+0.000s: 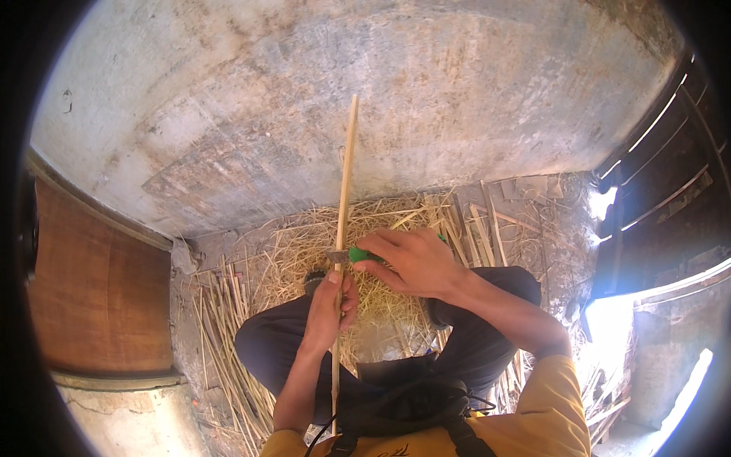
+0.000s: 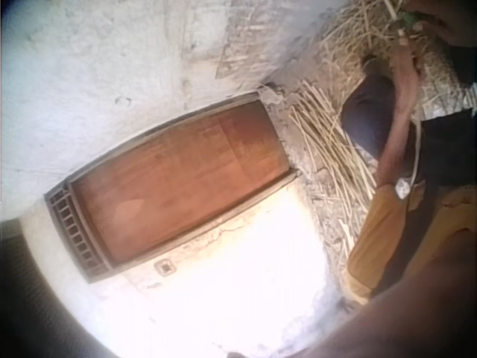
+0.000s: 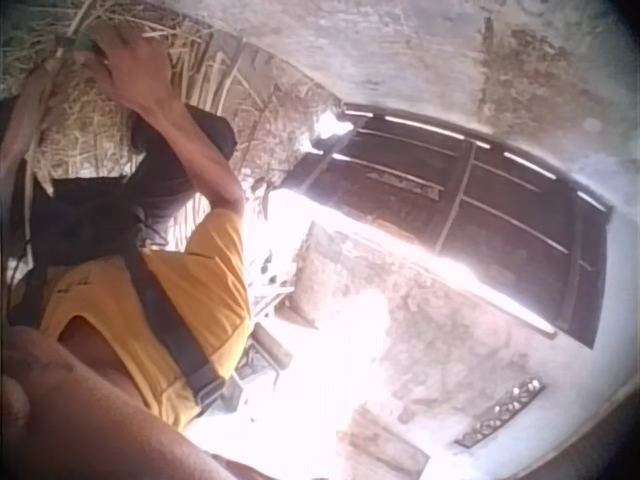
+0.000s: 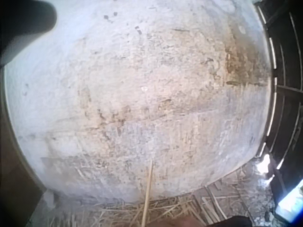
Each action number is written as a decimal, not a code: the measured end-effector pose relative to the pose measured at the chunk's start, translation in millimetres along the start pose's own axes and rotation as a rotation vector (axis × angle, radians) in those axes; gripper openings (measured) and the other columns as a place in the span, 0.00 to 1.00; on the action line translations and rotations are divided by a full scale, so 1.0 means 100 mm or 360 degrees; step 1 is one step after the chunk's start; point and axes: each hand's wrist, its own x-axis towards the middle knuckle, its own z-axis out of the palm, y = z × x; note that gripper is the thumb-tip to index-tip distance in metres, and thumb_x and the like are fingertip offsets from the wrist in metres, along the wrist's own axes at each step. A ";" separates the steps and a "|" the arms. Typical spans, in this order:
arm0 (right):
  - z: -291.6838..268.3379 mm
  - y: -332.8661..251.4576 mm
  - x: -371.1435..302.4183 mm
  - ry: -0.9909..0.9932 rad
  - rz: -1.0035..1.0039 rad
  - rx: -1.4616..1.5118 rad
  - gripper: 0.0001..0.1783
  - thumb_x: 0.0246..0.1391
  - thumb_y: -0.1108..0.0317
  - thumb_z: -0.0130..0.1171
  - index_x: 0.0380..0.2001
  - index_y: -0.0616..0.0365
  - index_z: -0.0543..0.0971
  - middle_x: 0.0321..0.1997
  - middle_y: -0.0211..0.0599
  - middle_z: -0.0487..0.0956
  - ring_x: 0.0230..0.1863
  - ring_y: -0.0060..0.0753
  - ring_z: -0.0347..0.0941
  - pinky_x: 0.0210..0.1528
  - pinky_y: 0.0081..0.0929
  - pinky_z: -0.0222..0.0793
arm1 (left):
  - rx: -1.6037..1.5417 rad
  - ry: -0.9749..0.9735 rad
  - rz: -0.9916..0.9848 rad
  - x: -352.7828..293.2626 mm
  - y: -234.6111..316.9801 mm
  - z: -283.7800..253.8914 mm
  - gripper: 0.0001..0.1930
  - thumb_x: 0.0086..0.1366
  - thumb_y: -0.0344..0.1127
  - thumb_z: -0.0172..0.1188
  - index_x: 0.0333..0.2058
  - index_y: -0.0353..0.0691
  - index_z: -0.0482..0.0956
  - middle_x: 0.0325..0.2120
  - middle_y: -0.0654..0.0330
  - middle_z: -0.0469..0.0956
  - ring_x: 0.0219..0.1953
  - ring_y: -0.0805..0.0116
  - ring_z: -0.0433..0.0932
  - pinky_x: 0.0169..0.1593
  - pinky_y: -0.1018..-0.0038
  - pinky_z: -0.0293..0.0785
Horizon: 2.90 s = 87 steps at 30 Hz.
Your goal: The person shaves a thin strip of bamboo using a small utility knife, running the blade along the edges and surface to smooth it, then picks up a large machete.
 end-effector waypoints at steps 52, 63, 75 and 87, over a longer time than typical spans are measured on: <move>-0.23 0.27 0.15 0.0402 0.0367 -0.0157 0.14 0.64 0.56 0.67 0.43 0.55 0.85 0.38 0.39 0.87 0.30 0.47 0.83 0.31 0.38 0.78 | 0.0723 0.0189 0.0103 -0.54 -0.02 0.16 0.20 0.85 0.46 0.37 0.33 0.40 0.65 0.20 0.68 0.60 0.23 0.78 0.57 0.27 0.73 0.56; -0.07 0.35 0.08 0.0415 0.0284 -0.0106 0.14 0.64 0.58 0.68 0.44 0.57 0.86 0.38 0.44 0.86 0.31 0.50 0.83 0.35 0.40 0.78 | 0.0803 0.0236 0.0124 -0.84 -0.11 0.10 0.21 0.84 0.47 0.38 0.35 0.38 0.68 0.20 0.67 0.61 0.23 0.77 0.59 0.27 0.72 0.58; -0.48 0.94 0.08 0.0210 0.1023 -0.0064 0.22 0.71 0.48 0.57 0.42 0.58 0.85 0.20 0.46 0.75 0.24 0.44 0.72 0.31 0.40 0.66 | 0.0694 0.0085 0.0288 -1.14 -0.33 -0.14 0.22 0.84 0.52 0.38 0.34 0.42 0.66 0.19 0.69 0.59 0.20 0.79 0.58 0.23 0.77 0.56; -0.23 0.34 0.10 0.0429 0.0497 0.0348 0.17 0.73 0.54 0.56 0.49 0.58 0.77 0.23 0.40 0.74 0.24 0.33 0.71 0.31 0.34 0.67 | -0.0467 -0.0391 -0.0333 -0.57 0.10 -0.22 0.27 0.79 0.63 0.37 0.31 0.47 0.64 0.16 0.71 0.57 0.11 0.80 0.52 0.16 0.78 0.48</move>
